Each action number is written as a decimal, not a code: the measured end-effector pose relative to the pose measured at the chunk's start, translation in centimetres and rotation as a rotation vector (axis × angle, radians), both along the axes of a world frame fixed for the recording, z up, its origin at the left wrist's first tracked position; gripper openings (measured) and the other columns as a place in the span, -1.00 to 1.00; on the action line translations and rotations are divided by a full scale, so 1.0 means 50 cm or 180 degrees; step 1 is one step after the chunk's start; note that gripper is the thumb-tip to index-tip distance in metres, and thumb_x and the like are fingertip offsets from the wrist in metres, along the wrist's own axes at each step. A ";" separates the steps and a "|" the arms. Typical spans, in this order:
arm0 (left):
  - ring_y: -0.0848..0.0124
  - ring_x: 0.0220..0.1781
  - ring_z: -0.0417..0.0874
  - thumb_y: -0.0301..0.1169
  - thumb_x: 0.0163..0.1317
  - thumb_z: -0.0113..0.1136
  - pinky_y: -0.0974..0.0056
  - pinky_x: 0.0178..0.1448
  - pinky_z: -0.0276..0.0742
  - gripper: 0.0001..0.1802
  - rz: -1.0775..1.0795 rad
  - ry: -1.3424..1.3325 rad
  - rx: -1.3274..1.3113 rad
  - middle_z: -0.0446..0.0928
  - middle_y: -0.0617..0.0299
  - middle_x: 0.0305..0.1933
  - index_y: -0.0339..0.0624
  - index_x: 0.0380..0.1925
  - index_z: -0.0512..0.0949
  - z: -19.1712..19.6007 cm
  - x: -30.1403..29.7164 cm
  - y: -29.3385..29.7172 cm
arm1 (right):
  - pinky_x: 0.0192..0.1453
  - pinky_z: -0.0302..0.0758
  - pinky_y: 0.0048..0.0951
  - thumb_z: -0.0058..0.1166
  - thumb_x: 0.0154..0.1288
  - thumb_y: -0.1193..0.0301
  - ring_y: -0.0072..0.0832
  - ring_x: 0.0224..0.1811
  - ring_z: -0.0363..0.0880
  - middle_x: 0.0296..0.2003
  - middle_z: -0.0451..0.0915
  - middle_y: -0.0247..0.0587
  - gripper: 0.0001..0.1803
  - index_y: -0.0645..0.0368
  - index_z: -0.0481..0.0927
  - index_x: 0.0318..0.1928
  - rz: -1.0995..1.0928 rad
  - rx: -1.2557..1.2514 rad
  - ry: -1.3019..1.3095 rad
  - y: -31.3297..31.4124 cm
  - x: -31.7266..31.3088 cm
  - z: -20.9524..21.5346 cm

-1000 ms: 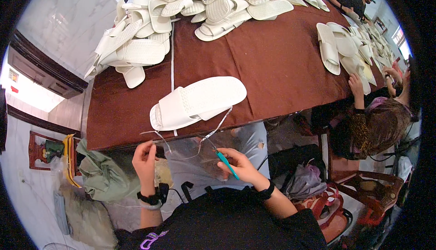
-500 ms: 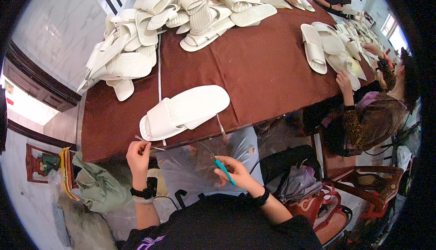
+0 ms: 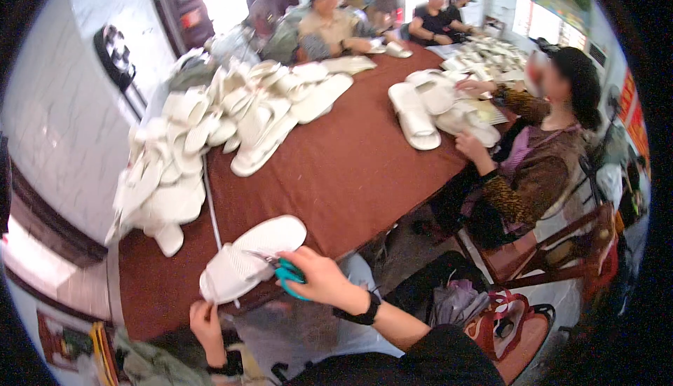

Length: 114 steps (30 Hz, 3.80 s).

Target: Trimming excess threads and finishing white slippers at a manufacturing table.

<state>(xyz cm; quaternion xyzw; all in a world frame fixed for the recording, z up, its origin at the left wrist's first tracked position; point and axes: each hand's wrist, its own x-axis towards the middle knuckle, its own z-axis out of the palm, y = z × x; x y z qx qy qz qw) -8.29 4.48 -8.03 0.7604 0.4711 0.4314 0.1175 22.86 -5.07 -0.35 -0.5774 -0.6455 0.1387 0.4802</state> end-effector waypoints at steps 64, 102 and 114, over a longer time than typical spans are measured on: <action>-0.06 -0.04 0.54 -0.14 0.23 0.10 0.01 0.01 0.44 -0.57 -0.0043 0.2253 -0.0859 0.54 -0.16 -0.10 -0.31 -0.12 0.52 -0.321 -0.133 0.210 | 0.09 0.56 -0.30 0.06 0.36 0.44 -0.33 0.08 0.50 0.02 0.42 -0.14 -0.29 0.23 0.00 0.39 -0.2424 0.2709 0.3653 -0.231 0.558 -0.037; 0.00 -0.14 0.60 -0.13 0.25 0.03 0.00 -0.11 0.49 -0.63 -0.0062 0.2732 -0.0193 0.59 -0.08 -0.24 -0.24 -0.29 0.58 -0.308 0.159 0.452 | 0.17 0.42 -0.16 0.20 0.12 0.35 -0.05 0.13 0.43 0.08 0.44 0.05 -0.35 0.17 0.30 0.23 -0.1467 -0.0193 -0.0951 0.159 0.235 -0.124; 0.02 -0.18 0.62 -0.13 0.26 0.01 -0.01 -0.15 0.51 -0.63 -0.0319 0.3277 -0.0273 0.60 -0.06 -0.28 -0.22 -0.34 0.60 -0.342 0.093 0.433 | 0.29 0.33 -0.15 0.23 0.06 0.45 0.01 0.23 0.32 0.15 0.36 0.09 -0.56 0.20 0.47 0.00 -0.1265 0.0626 -0.0408 0.114 0.253 -0.161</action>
